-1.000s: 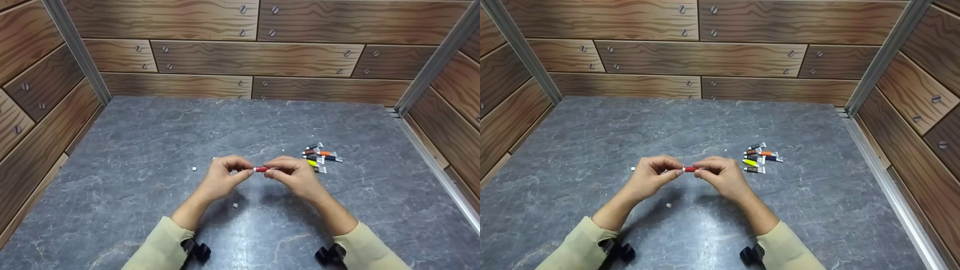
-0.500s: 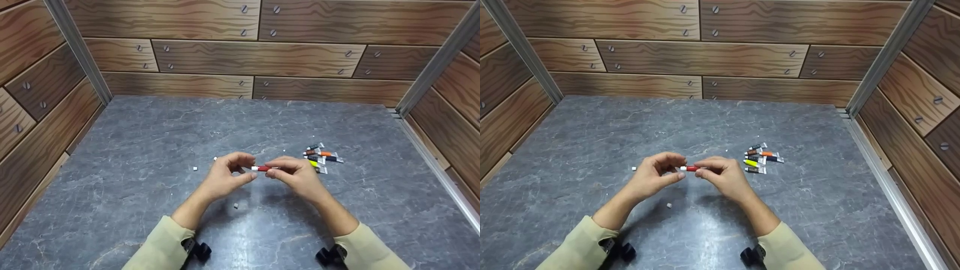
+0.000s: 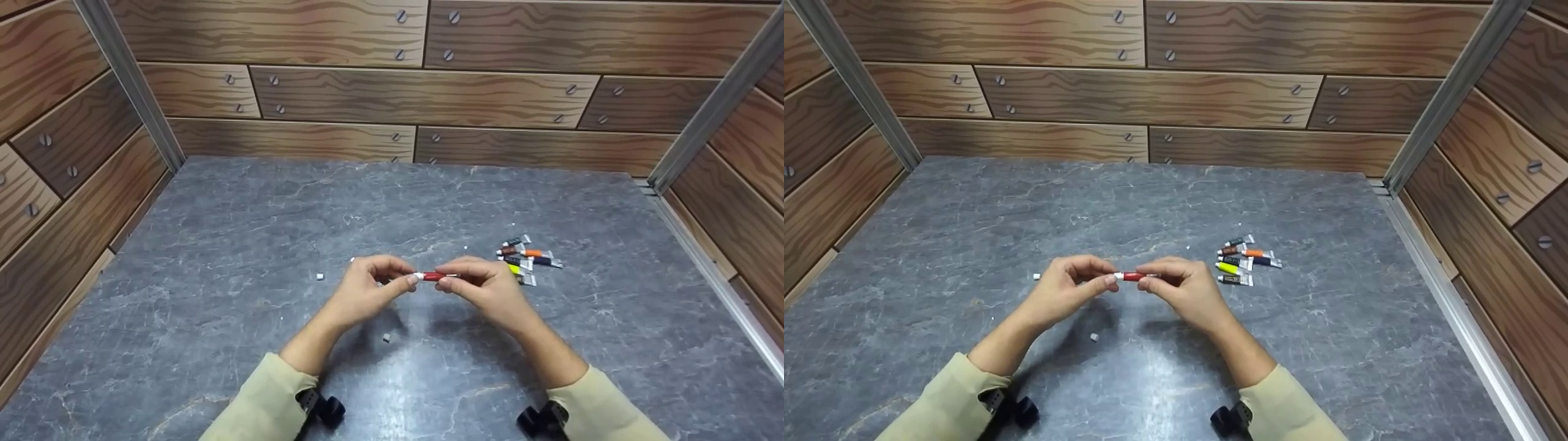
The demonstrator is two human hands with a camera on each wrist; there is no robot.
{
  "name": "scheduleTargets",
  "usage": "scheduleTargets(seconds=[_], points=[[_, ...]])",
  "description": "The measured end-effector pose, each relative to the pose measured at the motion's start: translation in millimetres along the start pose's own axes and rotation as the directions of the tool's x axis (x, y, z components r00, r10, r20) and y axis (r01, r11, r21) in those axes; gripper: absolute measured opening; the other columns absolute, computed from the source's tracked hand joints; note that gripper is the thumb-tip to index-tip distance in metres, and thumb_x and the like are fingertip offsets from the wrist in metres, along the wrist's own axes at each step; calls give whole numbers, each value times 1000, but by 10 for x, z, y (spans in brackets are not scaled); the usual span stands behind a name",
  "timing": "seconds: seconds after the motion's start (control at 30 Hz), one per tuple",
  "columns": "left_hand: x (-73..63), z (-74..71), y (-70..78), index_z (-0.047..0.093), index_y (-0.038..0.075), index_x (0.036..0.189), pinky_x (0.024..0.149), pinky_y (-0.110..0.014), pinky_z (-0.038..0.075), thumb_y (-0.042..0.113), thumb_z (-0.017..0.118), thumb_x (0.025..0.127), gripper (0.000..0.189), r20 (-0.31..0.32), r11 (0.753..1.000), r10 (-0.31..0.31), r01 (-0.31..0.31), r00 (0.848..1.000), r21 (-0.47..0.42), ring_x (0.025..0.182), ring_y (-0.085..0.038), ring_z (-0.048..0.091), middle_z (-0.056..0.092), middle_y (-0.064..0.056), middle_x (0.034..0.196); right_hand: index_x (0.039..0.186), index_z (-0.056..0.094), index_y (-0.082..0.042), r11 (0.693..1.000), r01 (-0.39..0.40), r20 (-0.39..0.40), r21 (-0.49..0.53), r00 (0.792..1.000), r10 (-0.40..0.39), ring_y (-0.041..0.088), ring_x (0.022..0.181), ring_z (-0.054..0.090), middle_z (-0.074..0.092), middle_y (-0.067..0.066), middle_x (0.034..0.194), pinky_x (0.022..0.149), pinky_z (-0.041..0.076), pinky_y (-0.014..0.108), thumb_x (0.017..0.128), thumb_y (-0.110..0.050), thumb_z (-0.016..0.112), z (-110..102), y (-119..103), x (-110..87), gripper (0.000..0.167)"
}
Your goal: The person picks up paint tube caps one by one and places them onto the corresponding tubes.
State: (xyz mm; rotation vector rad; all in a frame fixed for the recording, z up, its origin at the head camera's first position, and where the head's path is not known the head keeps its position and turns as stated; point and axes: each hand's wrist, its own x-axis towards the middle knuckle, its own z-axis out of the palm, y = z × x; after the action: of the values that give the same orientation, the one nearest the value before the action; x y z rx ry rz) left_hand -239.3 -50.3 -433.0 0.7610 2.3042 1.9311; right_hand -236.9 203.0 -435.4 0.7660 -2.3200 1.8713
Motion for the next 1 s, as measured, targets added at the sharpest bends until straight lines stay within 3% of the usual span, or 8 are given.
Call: scheduleTargets(seconds=[0.27,0.53,0.77,1.0], points=[[1,8,-2,81,8,103,61,-23,44,17,77,98,11,17,1000,12,-12,1000,-5,81,-44,68,79,1,89,113,79,5,1000,8,-1,22,1000,-8,18,91,75,76,16,108,79,62,31,94,-1,79,10,14,-17,19],[-6,22,-15,80,7,102,61,-23,45,15,77,98,9,13,999,32,-32,999,-3,78,-36,68,79,1,89,113,79,5,1000,1,0,22,1000,-1,18,92,75,76,17,110,80,62,30,94,-1,79,19,11,-31,20],[-8,24,-7,81,8,102,67,-27,51,15,80,96,9,-1,999,42,-42,999,24,77,-15,67,78,3,90,114,78,7,1000,-10,7,27,1000,10,20,93,76,76,18,110,81,62,31,95,-1,78,25,12,-29,20],[-13,24,-4,82,8,103,76,-34,54,13,80,96,9,-18,997,68,-67,998,45,82,-15,67,78,2,93,113,79,6,999,-10,7,31,1000,9,20,93,76,76,17,110,80,62,31,95,-2,79,36,18,-22,20]])
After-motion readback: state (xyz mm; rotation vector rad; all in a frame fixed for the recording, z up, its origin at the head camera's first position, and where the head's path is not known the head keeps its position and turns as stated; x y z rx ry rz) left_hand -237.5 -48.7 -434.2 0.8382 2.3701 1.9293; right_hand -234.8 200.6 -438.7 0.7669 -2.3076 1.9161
